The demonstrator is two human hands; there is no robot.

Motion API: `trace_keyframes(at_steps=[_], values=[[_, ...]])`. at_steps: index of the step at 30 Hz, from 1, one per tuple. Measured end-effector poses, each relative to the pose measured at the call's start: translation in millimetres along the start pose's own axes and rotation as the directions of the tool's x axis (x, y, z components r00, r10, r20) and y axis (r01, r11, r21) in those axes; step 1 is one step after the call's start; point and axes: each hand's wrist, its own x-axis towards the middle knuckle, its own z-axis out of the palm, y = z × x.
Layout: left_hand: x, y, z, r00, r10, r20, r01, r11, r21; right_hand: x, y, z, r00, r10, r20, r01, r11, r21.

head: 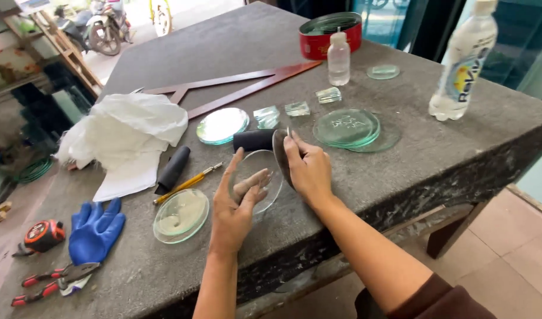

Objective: Manually smoothing the sharp edges of circular glass pieces using a handheld grinding stone on a workshop table.

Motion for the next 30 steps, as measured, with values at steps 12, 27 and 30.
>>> trace_keyframes(at_steps=[12, 27, 30], values=[[32.3, 3.3, -44.0, 0.978, -0.206, 0.026, 0.201, 0.971, 0.125, -1.0, -7.6, -3.6, 0.999, 0.026, -0.047, -0.024, 0.999, 0.049], [33.3, -39.8, -3.2, 0.981, 0.192, 0.019, -0.190, 0.944, 0.271, -16.4, -0.8, 18.7, 0.748, -0.643, -0.166, 0.624, 0.766, -0.155], [29.8, -16.8, 9.2, 0.971, 0.230, 0.056, -0.237, 0.934, 0.268, -5.9, -2.9, -1.5, 0.901, -0.394, -0.184, 0.390, 0.919, -0.059]])
